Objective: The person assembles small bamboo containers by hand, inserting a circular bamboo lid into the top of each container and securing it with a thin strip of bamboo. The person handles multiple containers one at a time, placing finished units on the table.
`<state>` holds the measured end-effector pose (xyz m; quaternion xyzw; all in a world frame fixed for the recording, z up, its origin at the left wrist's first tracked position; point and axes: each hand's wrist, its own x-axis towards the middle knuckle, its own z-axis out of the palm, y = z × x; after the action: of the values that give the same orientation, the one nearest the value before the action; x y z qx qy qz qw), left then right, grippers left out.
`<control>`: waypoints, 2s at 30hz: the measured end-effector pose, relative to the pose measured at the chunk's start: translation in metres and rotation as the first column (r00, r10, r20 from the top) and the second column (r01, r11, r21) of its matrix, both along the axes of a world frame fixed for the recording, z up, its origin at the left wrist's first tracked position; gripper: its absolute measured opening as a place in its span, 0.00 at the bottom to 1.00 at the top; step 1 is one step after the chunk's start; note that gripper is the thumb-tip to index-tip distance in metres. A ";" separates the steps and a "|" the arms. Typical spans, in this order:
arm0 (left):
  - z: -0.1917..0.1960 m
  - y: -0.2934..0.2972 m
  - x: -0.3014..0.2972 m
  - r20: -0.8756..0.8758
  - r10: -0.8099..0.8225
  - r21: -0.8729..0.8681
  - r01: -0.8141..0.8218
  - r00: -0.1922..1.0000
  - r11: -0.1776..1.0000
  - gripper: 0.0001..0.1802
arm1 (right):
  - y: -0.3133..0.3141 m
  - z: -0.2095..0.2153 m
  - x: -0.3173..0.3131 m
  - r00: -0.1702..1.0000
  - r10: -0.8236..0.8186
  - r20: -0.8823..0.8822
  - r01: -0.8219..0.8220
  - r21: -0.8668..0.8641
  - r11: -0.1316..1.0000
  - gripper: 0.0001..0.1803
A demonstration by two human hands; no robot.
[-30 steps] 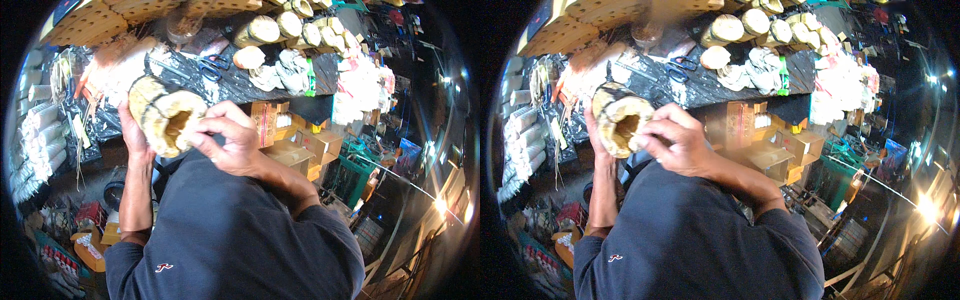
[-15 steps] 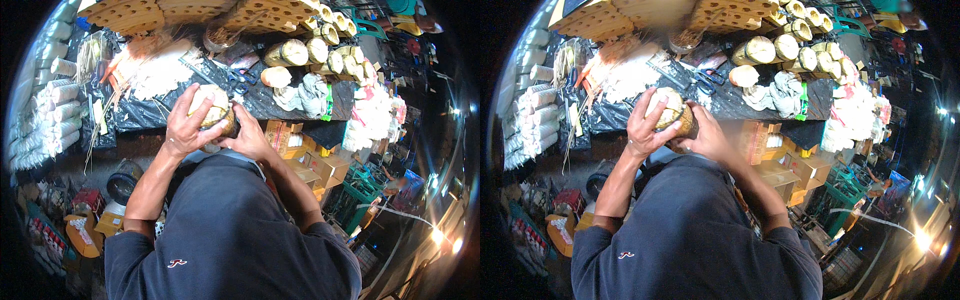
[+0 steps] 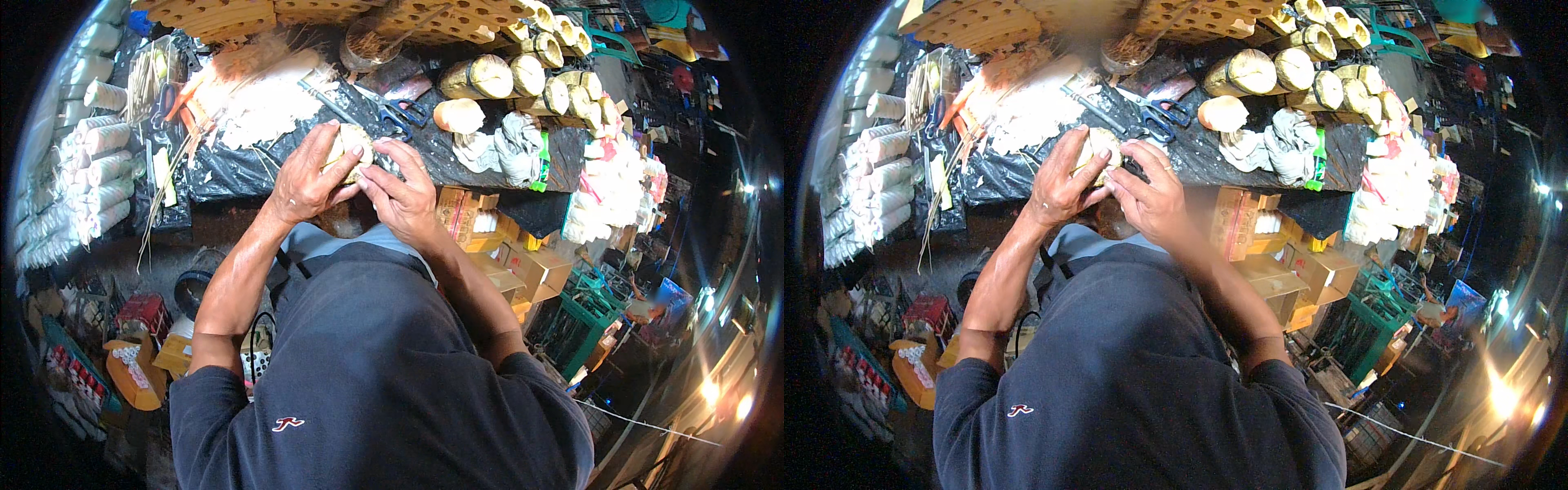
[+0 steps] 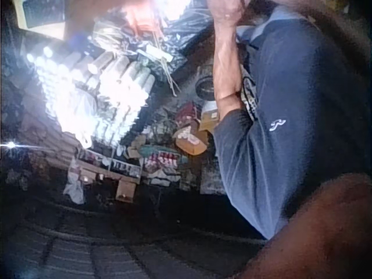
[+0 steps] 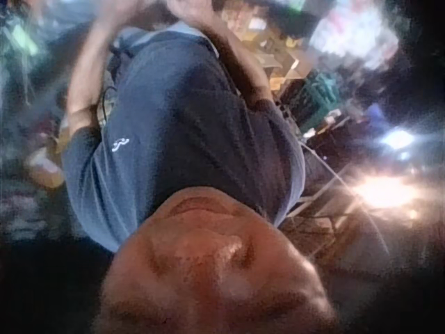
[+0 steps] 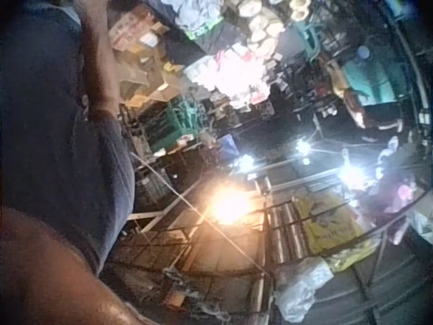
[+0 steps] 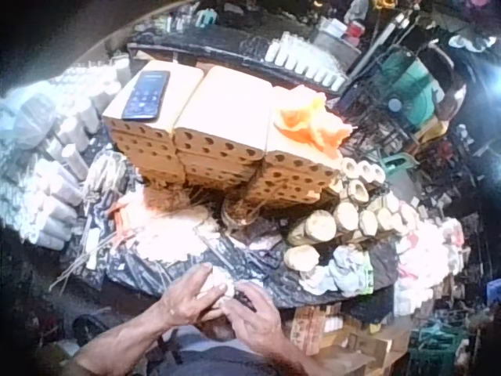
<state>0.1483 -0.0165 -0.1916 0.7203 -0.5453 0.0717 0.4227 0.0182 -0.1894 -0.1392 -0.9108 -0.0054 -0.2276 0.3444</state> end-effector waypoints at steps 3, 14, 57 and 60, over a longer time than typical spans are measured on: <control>-0.011 0.002 -0.002 -0.007 -0.006 0.012 0.006 1.000 1.000 0.41 | 0.002 -0.012 0.000 1.000 0.012 0.021 -0.011 -0.044 0.999 0.15; -0.036 0.018 -0.019 -0.412 0.030 -0.106 -0.080 0.911 0.991 0.48 | 0.005 -0.035 -0.002 0.998 0.062 0.029 -0.057 -0.140 0.989 0.12; -0.055 0.001 0.018 -0.648 -0.175 -0.073 0.168 0.741 0.983 0.56 | 0.006 -0.038 -0.004 1.000 0.022 0.011 -0.021 -0.056 0.998 0.14; -0.054 0.002 0.019 -0.628 -0.180 -0.064 0.180 0.757 0.981 0.56 | 0.007 -0.035 -0.004 1.000 0.021 0.001 -0.021 -0.062 0.998 0.13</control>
<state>0.1678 -0.0142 -0.2457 0.6467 -0.4387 -0.2149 0.5857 0.0143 -0.1828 -0.1745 -0.9207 -0.0224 -0.2243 0.3185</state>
